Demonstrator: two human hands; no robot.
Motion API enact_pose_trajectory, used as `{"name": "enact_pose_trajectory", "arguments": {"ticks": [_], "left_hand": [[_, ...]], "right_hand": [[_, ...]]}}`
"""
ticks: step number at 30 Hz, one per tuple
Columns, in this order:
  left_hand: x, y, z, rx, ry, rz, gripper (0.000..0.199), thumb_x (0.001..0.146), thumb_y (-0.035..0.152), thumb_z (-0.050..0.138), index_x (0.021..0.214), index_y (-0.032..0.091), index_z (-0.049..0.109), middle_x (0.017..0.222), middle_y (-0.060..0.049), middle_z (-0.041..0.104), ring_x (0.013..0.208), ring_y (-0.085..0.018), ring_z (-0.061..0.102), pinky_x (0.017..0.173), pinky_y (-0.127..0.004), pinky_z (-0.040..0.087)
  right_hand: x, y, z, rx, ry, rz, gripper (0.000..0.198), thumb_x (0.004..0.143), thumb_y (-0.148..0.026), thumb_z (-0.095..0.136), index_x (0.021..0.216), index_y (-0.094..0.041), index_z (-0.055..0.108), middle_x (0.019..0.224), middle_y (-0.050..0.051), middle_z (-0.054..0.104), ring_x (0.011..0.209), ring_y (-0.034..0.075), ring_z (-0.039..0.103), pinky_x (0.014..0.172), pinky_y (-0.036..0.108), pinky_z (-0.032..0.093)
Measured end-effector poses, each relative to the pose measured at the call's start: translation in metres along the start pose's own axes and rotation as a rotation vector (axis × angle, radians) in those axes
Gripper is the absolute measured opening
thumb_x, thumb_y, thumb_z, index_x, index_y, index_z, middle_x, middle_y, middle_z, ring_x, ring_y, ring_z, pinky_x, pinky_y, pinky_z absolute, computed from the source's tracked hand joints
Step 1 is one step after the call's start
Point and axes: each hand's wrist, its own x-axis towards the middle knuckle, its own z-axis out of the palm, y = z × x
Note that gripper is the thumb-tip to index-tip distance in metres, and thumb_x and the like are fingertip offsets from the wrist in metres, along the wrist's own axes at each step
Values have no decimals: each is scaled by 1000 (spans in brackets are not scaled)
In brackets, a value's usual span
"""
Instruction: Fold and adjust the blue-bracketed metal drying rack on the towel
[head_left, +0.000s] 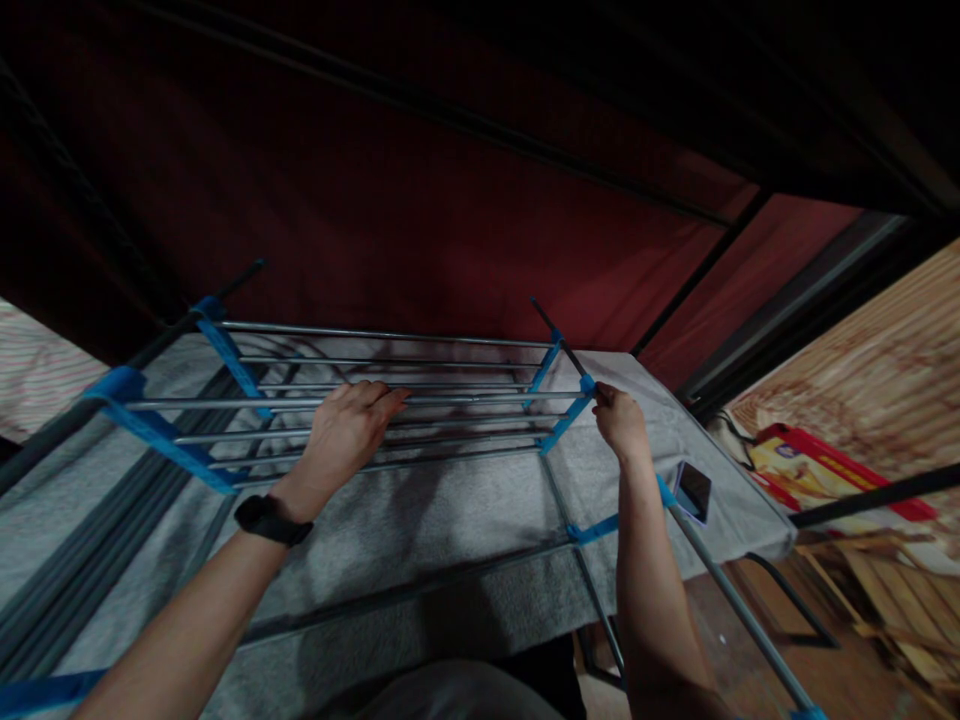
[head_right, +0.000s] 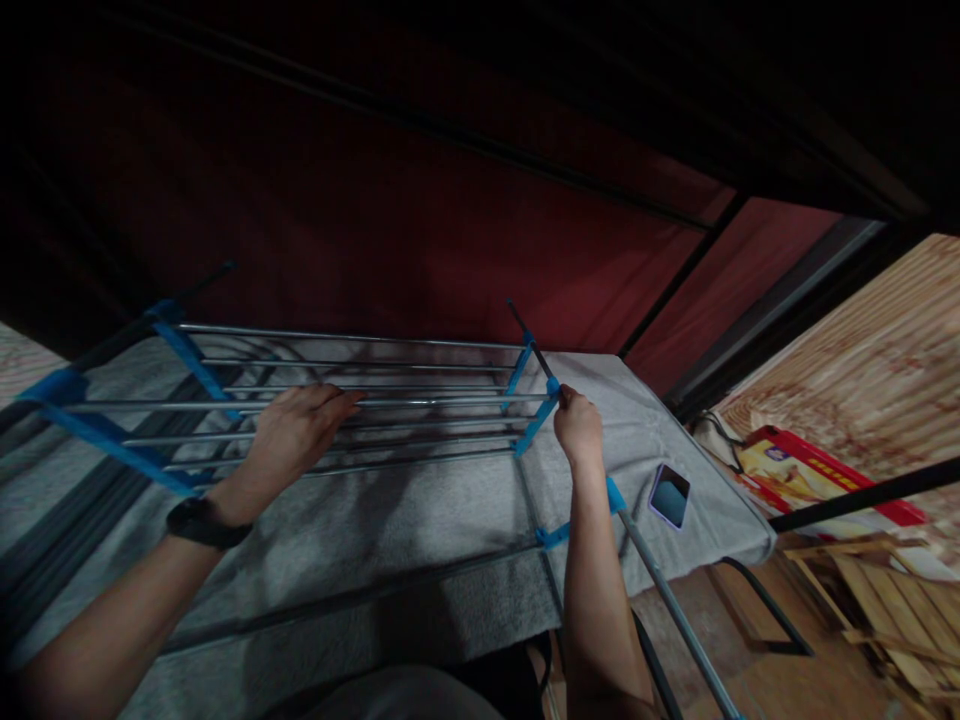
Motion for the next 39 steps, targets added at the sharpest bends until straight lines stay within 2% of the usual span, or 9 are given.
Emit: {"name": "enact_pose_trajectory", "arguments": {"ticks": [18,25,28,31,33,35,39], "left_hand": [[0,0,2,-53,4,-4,35,106,32,44,121,20,74,93,-12,70,89,-29,66,79,-41,46],[-2,10,-4,-27,-24,-15,32,107,27,44,120,17,72,95,-11,71,90,-26,66,83,-41,47],[-4,11,-6,-94,26,2,32,106,27,46,127,18,69,108,-13,72,99,-26,67,92,-43,47],[-15,14,-11,-116,121,4,35,106,25,48,138,20,61,125,-14,69,116,-27,64,108,-47,41],[-30,16,-14,-101,188,-75,34,105,23,50,137,22,61,124,-14,69,118,-27,62,110,-48,39],[-52,13,-14,-81,267,-234,26,104,22,50,126,22,64,116,-13,70,113,-27,62,105,-48,42],[-102,-16,-12,-87,513,-714,13,101,30,52,103,21,62,104,-11,66,103,-28,61,95,-48,47]], "right_hand": [[-2,-6,-2,-28,-12,2,48,95,-14,46,138,-16,68,126,18,75,123,28,69,98,32,50],[2,13,13,-84,52,-23,50,96,-25,46,141,-14,67,119,21,77,114,35,72,87,38,52],[7,23,19,-122,78,-70,52,95,-28,46,141,-17,67,110,19,78,105,36,74,82,40,53],[7,27,20,-161,68,-87,54,95,-29,45,142,-18,66,105,20,78,99,37,74,80,42,53],[6,27,19,-178,61,-92,54,95,-29,44,143,-17,65,106,22,77,97,37,75,79,43,54],[4,24,18,-192,56,-96,54,97,-33,41,143,-17,65,106,23,77,94,37,75,79,45,55],[0,18,18,-250,26,-75,57,102,-50,36,139,-20,66,101,25,76,88,40,75,75,50,55]]}}
